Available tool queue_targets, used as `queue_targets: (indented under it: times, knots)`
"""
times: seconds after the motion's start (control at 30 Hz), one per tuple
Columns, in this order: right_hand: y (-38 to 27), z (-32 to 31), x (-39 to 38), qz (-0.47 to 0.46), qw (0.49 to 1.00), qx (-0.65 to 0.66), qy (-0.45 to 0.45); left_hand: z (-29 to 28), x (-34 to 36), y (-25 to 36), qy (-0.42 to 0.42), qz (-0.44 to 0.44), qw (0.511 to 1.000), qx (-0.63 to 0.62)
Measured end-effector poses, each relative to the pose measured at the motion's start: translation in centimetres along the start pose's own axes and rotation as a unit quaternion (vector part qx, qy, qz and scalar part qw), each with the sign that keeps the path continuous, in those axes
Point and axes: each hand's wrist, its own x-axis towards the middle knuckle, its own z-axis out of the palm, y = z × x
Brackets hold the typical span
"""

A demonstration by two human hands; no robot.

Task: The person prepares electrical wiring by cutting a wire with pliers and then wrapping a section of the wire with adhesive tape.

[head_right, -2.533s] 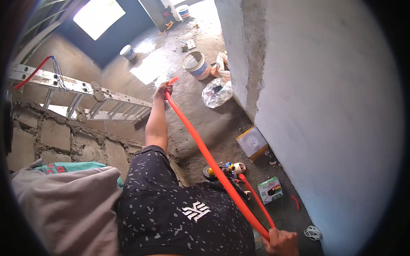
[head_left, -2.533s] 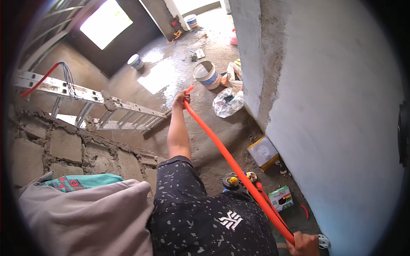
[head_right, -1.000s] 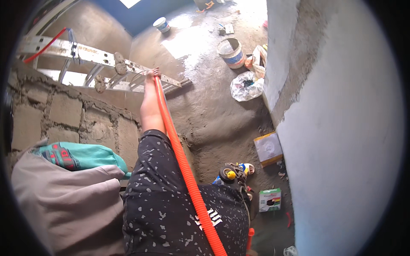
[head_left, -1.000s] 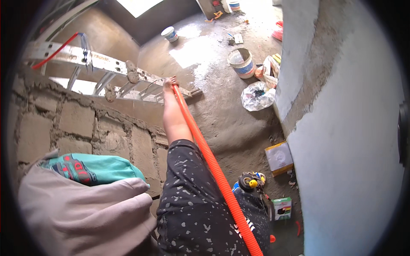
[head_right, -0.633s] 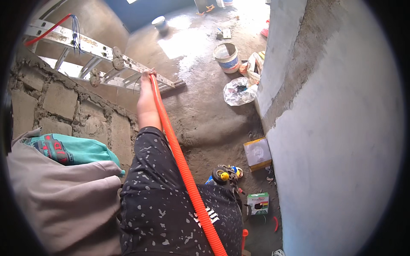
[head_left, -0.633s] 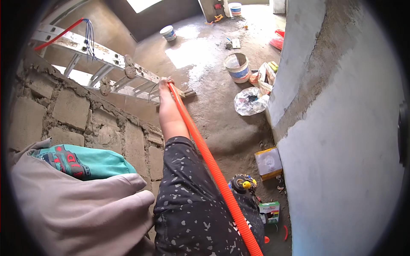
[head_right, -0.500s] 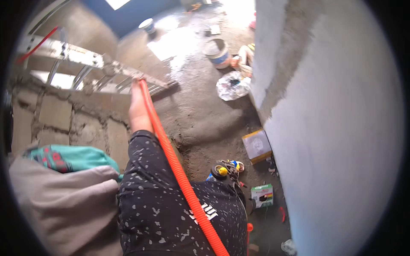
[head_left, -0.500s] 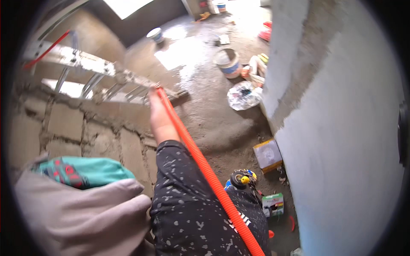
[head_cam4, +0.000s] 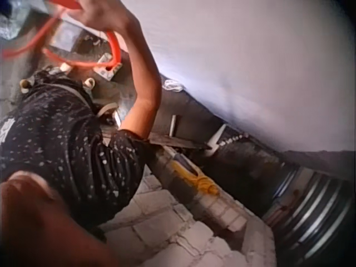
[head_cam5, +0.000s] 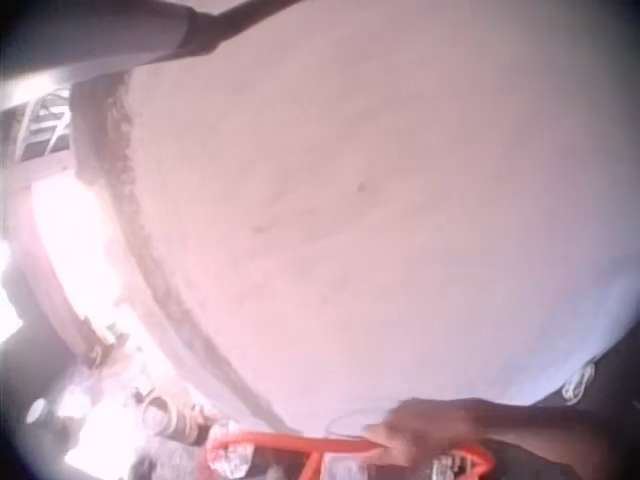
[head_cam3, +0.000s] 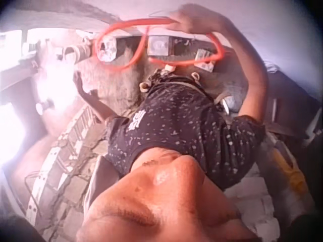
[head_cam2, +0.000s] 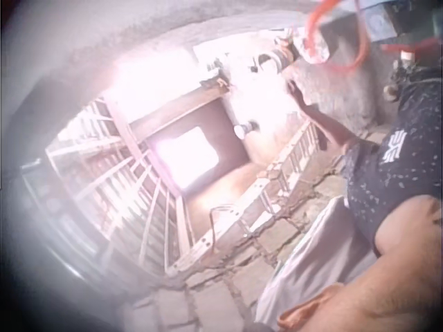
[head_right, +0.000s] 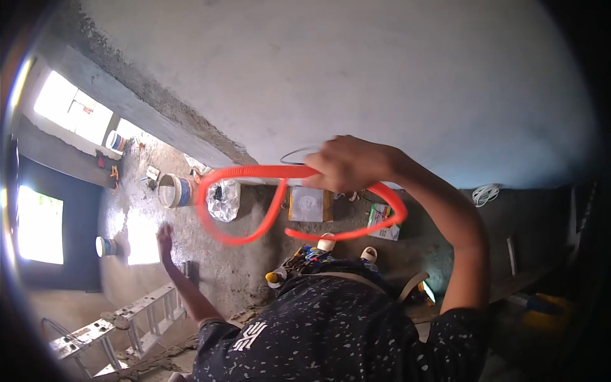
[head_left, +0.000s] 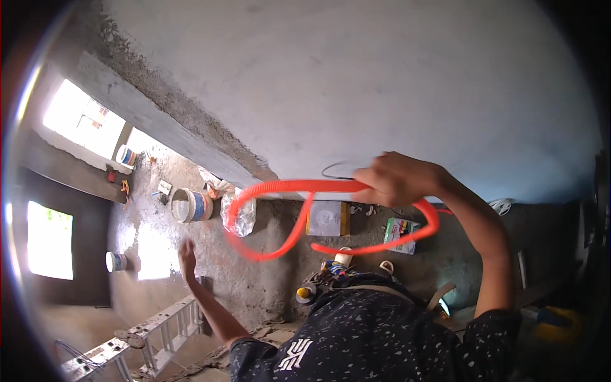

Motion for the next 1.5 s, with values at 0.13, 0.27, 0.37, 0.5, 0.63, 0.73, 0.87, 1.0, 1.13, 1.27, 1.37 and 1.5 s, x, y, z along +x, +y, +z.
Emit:
queue_targets:
  times: [0.13, 0.27, 0.37, 0.5, 0.63, 0.73, 0.87, 1.0, 1.13, 1.27, 1.37, 1.5]
  knots:
    - [-0.2, 3.0, 3.8, -0.014, 0.996, -0.076, -0.035, -3.5, -5.6, 37.3, 0.013, 0.205, 0.939, -0.275]
    - [-1.3, 3.8, 5.6, -0.093, 0.994, -0.055, 0.007, 0.0, -10.7, 49.2, -0.174, 0.487, 0.85, -0.104]
    - [-0.4, 2.6, 4.4, -0.089, 0.996, -0.004, 0.005, 0.4, -11.5, 50.5, -0.227, 0.446, 0.849, -0.171]
    - [1.6, 4.8, 1.4, -0.108, 0.985, 0.131, 0.028, -1.9, -12.7, 50.5, -0.26, 0.416, 0.871, 0.013]
    - [5.4, 8.6, -2.7, -0.086, 0.971, 0.212, 0.076, -6.7, -10.8, 45.7, -0.21, 0.451, 0.865, -0.068]
    - [6.2, 11.2, -5.1, -0.112, 0.961, 0.21, 0.143, -5.7, -10.1, 45.2, -0.258, 0.48, 0.838, -0.039]
    - [5.8, 10.3, -7.1, -0.082, 0.979, 0.06, 0.176, -6.0, -10.6, 46.2, -0.253, 0.515, 0.819, -0.013]
    - [4.4, 7.4, -9.2, -0.116, 0.965, -0.066, 0.227, -8.8, -13.0, 45.1, -0.243, 0.512, 0.824, 0.009]
    - [6.7, 11.1, -11.0, -0.071, 0.982, 0.038, 0.173, -9.5, -12.6, 45.1, -0.241, 0.555, 0.796, 0.038]
    - [7.9, 13.7, -12.2, -0.072, 0.976, 0.025, 0.202, -11.0, -12.1, 43.4, -0.237, 0.52, 0.819, 0.052]
    - [7.8, 11.2, -12.0, -0.079, 0.963, 0.044, 0.253, -14.2, -13.4, 40.6, -0.228, 0.442, 0.867, 0.039]
    - [7.2, 8.7, -14.3, -0.1, 0.948, -0.115, 0.28, -11.9, -10.6, 40.7, -0.273, 0.433, 0.859, -0.024]
